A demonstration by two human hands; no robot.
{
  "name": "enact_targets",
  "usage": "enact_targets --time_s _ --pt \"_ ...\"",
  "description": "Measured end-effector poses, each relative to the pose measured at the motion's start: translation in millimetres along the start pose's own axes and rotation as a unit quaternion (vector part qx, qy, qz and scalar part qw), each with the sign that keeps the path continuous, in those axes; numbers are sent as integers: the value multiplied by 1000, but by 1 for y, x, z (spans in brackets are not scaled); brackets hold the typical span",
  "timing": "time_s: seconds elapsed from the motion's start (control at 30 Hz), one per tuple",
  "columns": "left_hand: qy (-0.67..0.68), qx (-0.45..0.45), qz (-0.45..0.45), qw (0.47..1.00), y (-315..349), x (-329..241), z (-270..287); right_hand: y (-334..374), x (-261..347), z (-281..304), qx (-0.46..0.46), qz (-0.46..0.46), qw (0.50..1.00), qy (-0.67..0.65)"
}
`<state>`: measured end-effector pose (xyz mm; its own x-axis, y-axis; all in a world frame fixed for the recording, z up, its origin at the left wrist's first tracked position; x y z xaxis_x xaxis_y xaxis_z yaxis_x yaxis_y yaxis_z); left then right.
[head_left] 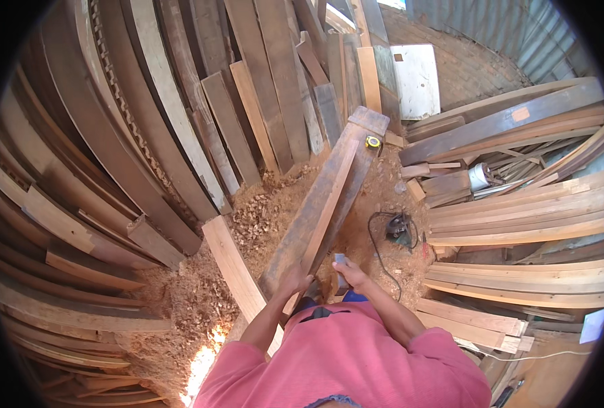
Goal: The person holds and aligns two pieces of wood, checking their fit and grain by hand before setting one piece aside.
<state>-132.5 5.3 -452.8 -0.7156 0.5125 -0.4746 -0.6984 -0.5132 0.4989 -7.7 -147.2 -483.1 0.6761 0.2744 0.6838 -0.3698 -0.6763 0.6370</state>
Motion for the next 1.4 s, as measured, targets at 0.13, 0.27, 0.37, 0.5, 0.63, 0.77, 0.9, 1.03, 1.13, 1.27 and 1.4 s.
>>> enact_targets --time_s 0.13,0.27,0.37,0.5,0.63,0.77,0.9,1.03,1.13,1.27,1.4 --pt "-6 -6 41 999 -40 1 -3 0 -2 56 -39 -39 998 40" --pt "-9 -52 82 995 -65 -3 -14 -3 2 92 -57 -54 996 41" --pt "-2 -53 123 991 -66 5 -24 -10 11 106 -6 -83 993 78" --pt "53 -36 116 991 -31 16 -29 -33 29 126 38 -111 973 197" --pt "195 -52 99 974 48 -6 -27 -67 54 150 56 -107 952 281" --pt "340 -109 162 920 148 -7 -69 -106 71 139 114 -109 936 315" --pt "498 -197 276 799 240 -21 -115 -139 76 106 176 -100 880 430" --pt "594 -351 269 672 299 -38 -126 -165 59 70 234 -107 833 490" --pt "622 -484 260 558 344 -32 -141 -176 44 38 265 -37 781 564" --pt "600 -606 291 435 416 -25 -175 -150 6 12 315 -129 722 602" --pt "629 -675 241 301 469 -24 -216 -139 -19 4 355 -88 656 660"
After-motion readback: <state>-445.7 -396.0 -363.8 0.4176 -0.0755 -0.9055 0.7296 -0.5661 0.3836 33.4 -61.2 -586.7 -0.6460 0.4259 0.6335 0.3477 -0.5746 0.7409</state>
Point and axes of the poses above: each hand's wrist, its own y-axis away from the middle knuckle, its own z-axis out of the back of the hand, x = y × z, the point moved 10 cm from there along -y, towards the middle knuckle, and after that the axes turned 10 degrees about -y, right-handed, at the moved point
